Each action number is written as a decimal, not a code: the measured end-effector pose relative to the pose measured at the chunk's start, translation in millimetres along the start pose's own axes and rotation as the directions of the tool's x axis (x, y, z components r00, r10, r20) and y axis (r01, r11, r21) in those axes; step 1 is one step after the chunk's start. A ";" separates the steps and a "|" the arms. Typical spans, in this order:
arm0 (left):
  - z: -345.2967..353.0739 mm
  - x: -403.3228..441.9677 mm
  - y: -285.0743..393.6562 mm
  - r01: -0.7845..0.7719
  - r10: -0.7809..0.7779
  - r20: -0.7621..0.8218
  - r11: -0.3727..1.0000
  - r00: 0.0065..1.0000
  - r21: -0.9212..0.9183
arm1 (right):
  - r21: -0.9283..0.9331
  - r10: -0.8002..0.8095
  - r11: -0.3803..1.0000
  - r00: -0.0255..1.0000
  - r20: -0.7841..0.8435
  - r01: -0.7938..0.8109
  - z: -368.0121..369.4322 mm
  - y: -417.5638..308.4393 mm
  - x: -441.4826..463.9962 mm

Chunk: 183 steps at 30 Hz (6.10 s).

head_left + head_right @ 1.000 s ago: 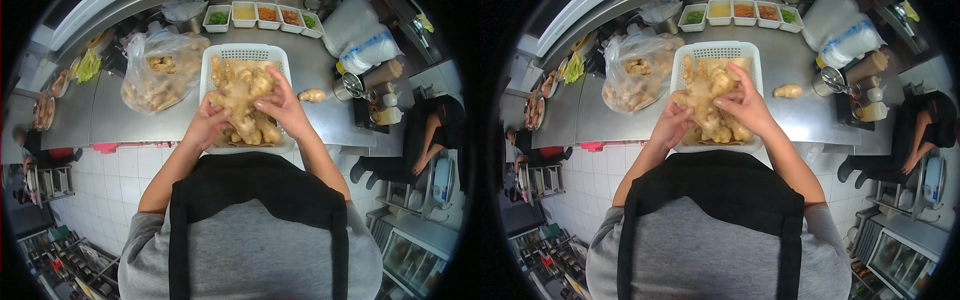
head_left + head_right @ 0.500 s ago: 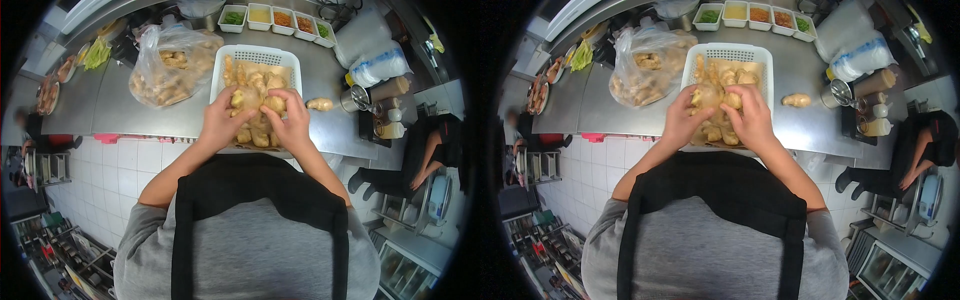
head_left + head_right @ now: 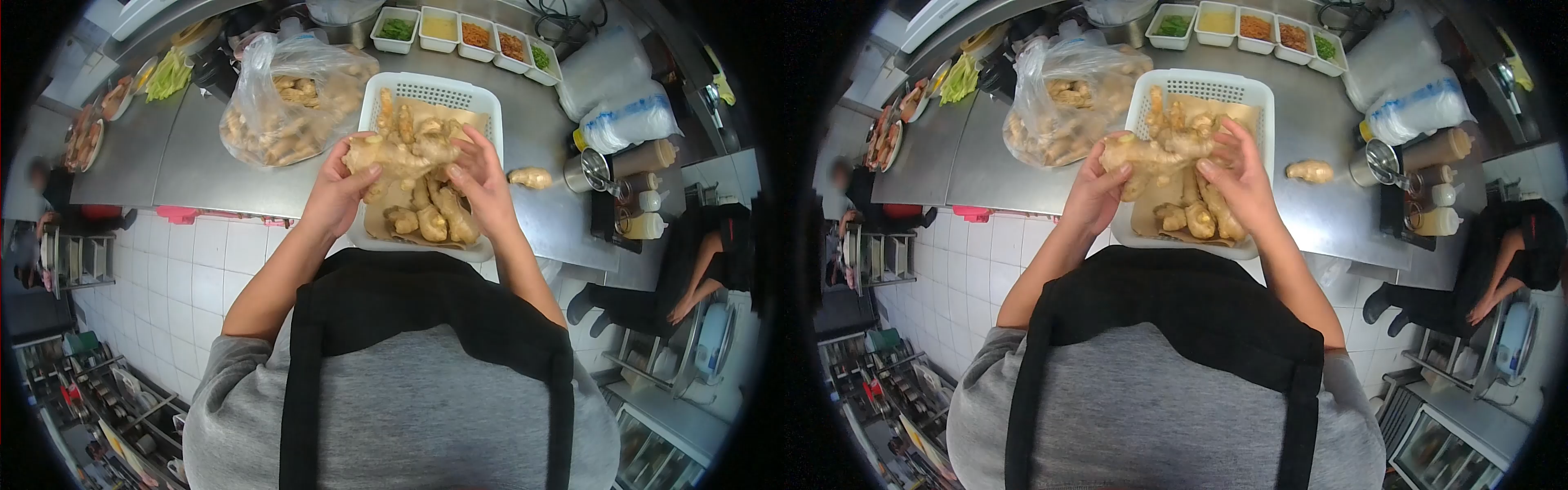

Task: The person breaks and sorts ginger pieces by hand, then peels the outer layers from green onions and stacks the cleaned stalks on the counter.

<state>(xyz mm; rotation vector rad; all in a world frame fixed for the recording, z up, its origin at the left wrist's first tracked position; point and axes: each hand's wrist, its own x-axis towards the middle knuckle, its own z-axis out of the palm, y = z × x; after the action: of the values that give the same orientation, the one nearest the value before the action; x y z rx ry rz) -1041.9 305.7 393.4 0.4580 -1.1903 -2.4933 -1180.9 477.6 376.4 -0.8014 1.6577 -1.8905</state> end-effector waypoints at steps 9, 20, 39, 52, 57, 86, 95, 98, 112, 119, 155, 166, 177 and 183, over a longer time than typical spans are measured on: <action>-8.4 -3.5 11.8 -0.143 -0.164 0.280 0.564 0.946 0.813 | -0.265 0.199 0.957 0.932 0.302 -0.118 10.2 -30.2 -7.3; -7.3 -6.4 -13.6 0.278 -0.285 0.017 0.947 0.958 0.162 | 0.084 0.237 0.966 0.967 0.097 -0.245 13.0 -11.3 -9.5; -2.8 -20.5 -26.5 -0.011 -0.047 0.073 0.762 0.996 0.648 | -0.338 0.267 0.921 0.946 0.185 -0.194 30.2 1.2 -29.7; -10.5 -78.0 -25.0 -0.098 0.363 -0.025 0.316 0.931 0.944 | -0.452 0.108 0.892 0.966 0.237 0.012 70.9 3.3 -44.9; -15.2 -63.6 -22.6 -0.079 0.250 -0.164 0.739 0.954 0.669 | -0.312 0.289 0.916 0.955 0.072 -0.254 33.4 -16.8 -41.2; 34.1 -21.1 0.7 -0.240 -0.140 0.259 0.137 0.956 0.961 | -0.793 -0.165 0.536 0.957 0.238 0.289 8.8 -14.9 -42.0; 39.8 4.7 6.4 -0.136 -0.139 0.193 0.344 0.971 0.929 | 0.397 0.291 0.878 0.957 0.000 -0.267 -40.2 -15.0 -29.8; 61.3 22.8 6.5 -0.312 -0.126 0.339 0.194 0.932 0.930 | 0.764 0.257 0.556 0.942 0.217 -0.327 -72.0 -10.7 -47.4; 180.8 95.0 -170.1 -0.748 -0.540 0.626 -0.009 0.562 0.664 | 0.916 0.159 0.400 0.983 -0.089 0.018 -152.4 -7.3 -156.9; 168.6 94.3 -157.4 -0.868 -0.001 0.899 -0.261 0.437 0.422 | 0.923 0.221 0.384 0.972 -0.084 -0.007 -167.9 -1.7 -168.4; -104.5 -61.2 91.3 -0.184 0.769 0.200 -0.109 0.607 0.977 | -0.457 0.217 0.884 0.954 0.208 -0.102 157.5 -2.1 224.9; -119.0 -44.0 98.4 -0.457 0.638 0.423 -0.123 0.644 0.881 | -0.118 0.197 0.977 0.969 0.151 -0.181 64.3 -65.0 92.8; -114.8 -44.1 116.2 -0.395 0.672 0.262 0.049 0.693 0.917 | -0.939 -0.038 0.044 0.939 0.341 0.342 80.5 46.4 53.2; -114.6 -48.0 113.6 -0.327 0.695 0.191 0.068 0.693 0.943 | -0.852 -0.058 0.426 0.949 0.311 0.305 51.2 4.7 51.8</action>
<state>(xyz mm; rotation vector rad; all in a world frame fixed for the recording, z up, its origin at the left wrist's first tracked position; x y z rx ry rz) -932.0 181.3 421.4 0.5103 -2.1159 -0.7459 -1181.0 404.8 381.6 -1.5968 2.4714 -0.7716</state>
